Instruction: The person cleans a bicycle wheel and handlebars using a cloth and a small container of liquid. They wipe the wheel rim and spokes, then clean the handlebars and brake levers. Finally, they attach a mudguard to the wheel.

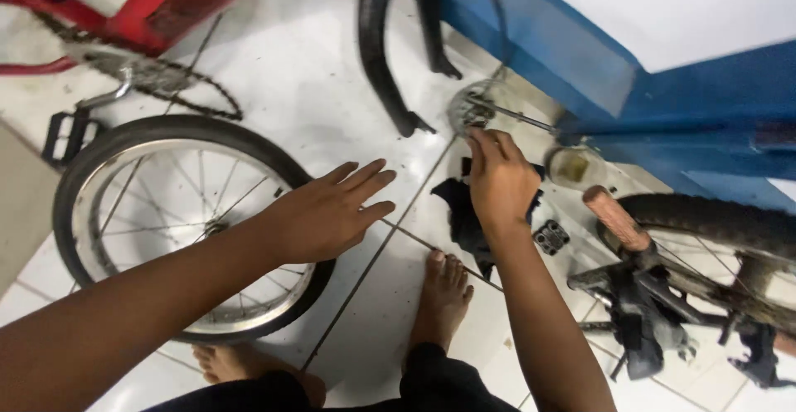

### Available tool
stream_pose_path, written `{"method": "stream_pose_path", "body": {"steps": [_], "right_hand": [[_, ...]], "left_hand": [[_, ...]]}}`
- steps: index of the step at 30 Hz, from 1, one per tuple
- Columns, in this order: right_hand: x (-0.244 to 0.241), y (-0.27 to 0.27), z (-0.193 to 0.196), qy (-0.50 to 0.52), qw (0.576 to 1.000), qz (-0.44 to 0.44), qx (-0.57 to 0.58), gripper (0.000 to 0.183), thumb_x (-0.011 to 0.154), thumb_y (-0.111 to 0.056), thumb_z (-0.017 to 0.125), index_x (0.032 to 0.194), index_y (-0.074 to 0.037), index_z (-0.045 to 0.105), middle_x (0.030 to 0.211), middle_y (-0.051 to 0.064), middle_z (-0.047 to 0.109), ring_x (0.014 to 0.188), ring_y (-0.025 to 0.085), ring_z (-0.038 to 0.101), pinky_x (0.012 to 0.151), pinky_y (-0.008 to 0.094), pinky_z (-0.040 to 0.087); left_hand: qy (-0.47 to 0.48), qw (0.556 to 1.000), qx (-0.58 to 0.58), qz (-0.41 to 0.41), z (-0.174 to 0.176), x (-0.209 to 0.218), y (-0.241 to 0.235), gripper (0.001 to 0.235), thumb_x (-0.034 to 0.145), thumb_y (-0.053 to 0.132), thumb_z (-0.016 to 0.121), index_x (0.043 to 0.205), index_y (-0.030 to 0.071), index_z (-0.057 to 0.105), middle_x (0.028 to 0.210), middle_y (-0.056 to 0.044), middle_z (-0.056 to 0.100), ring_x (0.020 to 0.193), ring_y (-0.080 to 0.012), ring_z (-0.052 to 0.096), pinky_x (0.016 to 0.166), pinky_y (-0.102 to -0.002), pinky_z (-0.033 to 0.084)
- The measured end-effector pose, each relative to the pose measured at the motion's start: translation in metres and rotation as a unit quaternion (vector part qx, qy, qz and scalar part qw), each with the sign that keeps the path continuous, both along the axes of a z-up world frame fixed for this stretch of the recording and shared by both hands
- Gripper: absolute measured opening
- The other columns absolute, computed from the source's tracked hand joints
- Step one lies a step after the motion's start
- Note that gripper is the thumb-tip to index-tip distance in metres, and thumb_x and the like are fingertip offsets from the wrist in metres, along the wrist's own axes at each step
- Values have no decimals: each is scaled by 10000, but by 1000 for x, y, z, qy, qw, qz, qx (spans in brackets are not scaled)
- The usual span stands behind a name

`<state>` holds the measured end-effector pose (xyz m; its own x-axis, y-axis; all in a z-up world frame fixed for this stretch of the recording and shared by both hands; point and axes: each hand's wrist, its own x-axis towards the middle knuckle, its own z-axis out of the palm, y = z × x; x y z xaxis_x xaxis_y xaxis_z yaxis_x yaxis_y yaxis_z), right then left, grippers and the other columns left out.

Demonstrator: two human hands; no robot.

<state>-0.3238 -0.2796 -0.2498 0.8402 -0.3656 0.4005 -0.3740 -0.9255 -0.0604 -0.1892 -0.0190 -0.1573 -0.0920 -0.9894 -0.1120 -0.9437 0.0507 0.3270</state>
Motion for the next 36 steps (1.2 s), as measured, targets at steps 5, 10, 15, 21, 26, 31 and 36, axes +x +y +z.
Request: {"method": "stream_pose_path", "body": {"steps": [5,10,15,21,26,31,36], "right_hand": [[-31,-10,-2,17,999,-48,-5,50,988,-358,742,1025,-339,771,951,-145,667,814,112,695,602,269,573],[-59,-26,-4,31,993,-116,-6,90,1005,-324,724,1071,-358,774,971,-132,666,812,127,701,581,289,571],[-60,-33,4,9,989,-149,23,127,1005,-343,723,1122,-323,767,988,-84,693,782,188,725,559,358,595],[-49,-5,43,-49,990,-103,78,217,995,-257,740,1204,-202,750,1127,5,683,869,267,743,622,398,618],[-26,33,67,-106,980,40,163,225,954,-160,775,1176,-200,770,1134,-38,687,1005,199,743,742,289,615],[12,96,73,-55,929,218,295,267,950,-149,752,1210,-204,772,1039,-5,739,804,180,749,677,302,609],[50,103,79,-120,919,269,261,274,919,-129,822,1191,-145,784,1101,67,710,892,266,714,741,338,568]], "left_hand": [[37,999,26,-6,-6,-4,-20,304,1005,151,542,1284,50,610,1442,-235,480,1412,-440,455,1070,-535,458],[15,999,22,-20,-18,-2,-28,274,1006,162,565,1255,77,642,1394,-209,530,1389,-405,496,1042,-499,489],[-39,997,41,-60,-20,-5,-52,299,981,181,598,1264,88,630,1399,-189,536,1378,-376,508,1040,-493,487],[-140,985,44,-91,-17,-3,-67,459,907,271,700,1319,94,598,1433,-183,518,1389,-363,496,1056,-493,471],[-242,967,31,-71,-5,7,-40,563,842,333,756,1326,96,593,1419,-172,542,1400,-350,481,1058,-486,444],[-250,965,78,30,8,27,27,534,899,340,659,1365,97,560,1437,-155,536,1404,-343,483,1063,-487,451],[-281,948,58,140,11,40,123,505,929,358,606,1374,122,564,1426,-140,560,1366,-314,538,1055,-442,451]]}}
